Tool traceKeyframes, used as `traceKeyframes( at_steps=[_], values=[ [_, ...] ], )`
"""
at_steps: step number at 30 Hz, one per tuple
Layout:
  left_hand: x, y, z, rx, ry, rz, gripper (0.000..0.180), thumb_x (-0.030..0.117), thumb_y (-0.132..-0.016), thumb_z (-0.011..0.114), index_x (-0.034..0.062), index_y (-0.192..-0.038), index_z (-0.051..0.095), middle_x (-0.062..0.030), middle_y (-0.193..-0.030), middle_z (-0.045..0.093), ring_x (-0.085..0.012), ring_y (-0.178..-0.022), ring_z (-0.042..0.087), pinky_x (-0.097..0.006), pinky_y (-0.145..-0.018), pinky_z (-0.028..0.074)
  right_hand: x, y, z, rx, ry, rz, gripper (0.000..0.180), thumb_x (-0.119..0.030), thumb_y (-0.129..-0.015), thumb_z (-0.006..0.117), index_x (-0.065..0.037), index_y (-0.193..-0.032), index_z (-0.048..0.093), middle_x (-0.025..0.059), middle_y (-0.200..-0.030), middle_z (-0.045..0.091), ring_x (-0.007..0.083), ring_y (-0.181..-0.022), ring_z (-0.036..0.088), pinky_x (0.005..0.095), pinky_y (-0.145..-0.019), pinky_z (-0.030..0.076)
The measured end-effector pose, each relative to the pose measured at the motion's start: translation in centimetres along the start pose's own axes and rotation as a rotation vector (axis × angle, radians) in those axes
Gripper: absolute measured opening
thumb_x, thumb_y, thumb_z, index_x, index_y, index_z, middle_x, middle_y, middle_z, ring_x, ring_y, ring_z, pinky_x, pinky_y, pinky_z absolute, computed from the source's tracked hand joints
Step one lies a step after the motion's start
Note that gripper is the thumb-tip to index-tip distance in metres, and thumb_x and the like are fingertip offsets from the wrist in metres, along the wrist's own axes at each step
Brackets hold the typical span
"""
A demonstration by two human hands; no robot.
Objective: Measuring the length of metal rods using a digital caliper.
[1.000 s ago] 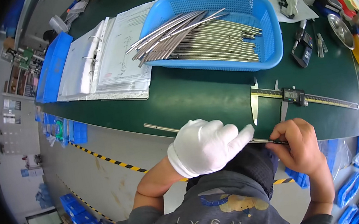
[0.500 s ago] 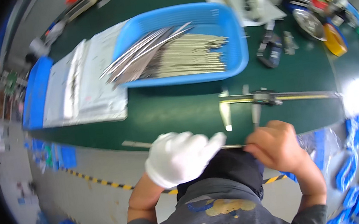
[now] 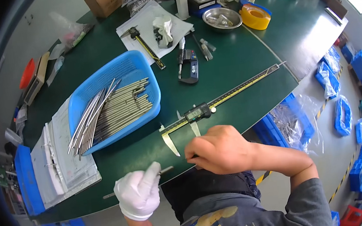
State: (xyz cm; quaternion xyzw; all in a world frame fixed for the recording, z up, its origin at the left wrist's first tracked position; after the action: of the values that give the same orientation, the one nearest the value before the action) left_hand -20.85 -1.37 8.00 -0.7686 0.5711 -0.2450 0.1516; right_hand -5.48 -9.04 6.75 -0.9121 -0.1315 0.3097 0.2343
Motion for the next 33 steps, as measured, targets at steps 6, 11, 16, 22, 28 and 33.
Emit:
traceKeyframes(
  at_steps=[6, 11, 16, 22, 28, 33],
  values=[
    [-5.6, 2.8, -3.4, 0.943, 1.423, -0.631, 0.032, 0.021, -0.096, 0.038, 0.005, -0.069, 0.047, 0.0021, -0.053, 0.027, -0.0063, -0.044, 0.023, -0.023, -0.042, 0.024, -1.5, -1.0, 0.3, 0.016, -0.057, 0.0, 0.023, -0.004, -0.065, 0.068, -0.007, -0.084, 0.054, 0.0028, -0.061, 0.051, 0.022, -0.046, 0.05, 0.0325, -0.043, 0.038],
    [-8.8, 3.6, -2.2, 0.919, 2.144, -0.385, 0.037, 0.025, -0.095, 0.036, 0.0145, -0.06, 0.032, 0.0026, -0.054, 0.03, -0.0092, -0.044, 0.026, -0.025, -0.043, 0.022, -3.2, -0.9, 3.6, 0.127, -0.132, -0.078, 0.027, -0.001, -0.064, 0.071, -0.006, -0.086, 0.056, 0.0019, -0.061, 0.051, 0.0202, -0.046, 0.049, 0.031, -0.044, 0.039],
    [-8.9, 4.8, -1.3, 1.08, 2.309, -0.481, 0.035, 0.016, -0.088, 0.041, 0.0151, -0.055, 0.029, 0.0025, -0.053, 0.028, -0.0079, -0.042, 0.023, -0.024, -0.042, 0.018, -4.1, -0.8, 4.6, 0.232, -0.189, -0.084, 0.029, 0.001, -0.062, 0.071, -0.006, -0.085, 0.056, -0.0001, -0.058, 0.048, 0.0165, -0.044, 0.048, 0.0288, -0.044, 0.037],
    [-9.0, 4.6, -1.0, 1.085, 2.341, -0.492, 0.033, 0.011, -0.084, 0.042, 0.0143, -0.055, 0.028, 0.0022, -0.053, 0.026, -0.008, -0.041, 0.022, -0.024, -0.043, 0.017, -4.0, -0.9, 5.2, 0.241, -0.21, -0.076, 0.027, 0.0, -0.064, 0.071, -0.006, -0.086, 0.056, 0.0003, -0.06, 0.051, 0.0166, -0.046, 0.051, 0.0289, -0.045, 0.038],
    [-8.8, 3.9, -1.2, 1.072, 2.292, -0.438, 0.034, 0.011, -0.085, 0.042, 0.0143, -0.054, 0.027, 0.0022, -0.053, 0.026, -0.0073, -0.041, 0.021, -0.024, -0.042, 0.017, -3.1, -0.5, 5.4, 0.208, -0.206, 0.084, 0.02, -0.01, -0.069, 0.073, -0.008, -0.083, 0.059, 0.0024, -0.063, 0.056, 0.0216, -0.049, 0.054, 0.0331, -0.048, 0.041],
    [-9.0, 4.3, -1.2, 0.971, 2.197, -0.302, 0.038, 0.022, -0.095, 0.039, 0.0151, -0.06, 0.027, 0.0031, -0.056, 0.024, -0.0087, -0.044, 0.019, -0.026, -0.044, 0.017, -1.2, 0.0, 7.3, 0.105, -0.343, 0.249, 0.017, -0.024, -0.081, 0.066, -0.009, -0.078, 0.059, 0.0082, -0.06, 0.055, 0.0286, -0.051, 0.055, 0.0395, -0.049, 0.043]
  ],
)
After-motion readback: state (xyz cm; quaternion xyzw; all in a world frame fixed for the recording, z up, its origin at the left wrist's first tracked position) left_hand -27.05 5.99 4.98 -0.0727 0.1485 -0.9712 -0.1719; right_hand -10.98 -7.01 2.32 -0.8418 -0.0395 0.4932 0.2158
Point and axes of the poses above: each hand's wrist, its own y-axis away from the middle knuckle, its own z-axis out of the palm, x = y × z, the point moved 7 cm from there along -y, towards the middle knuckle
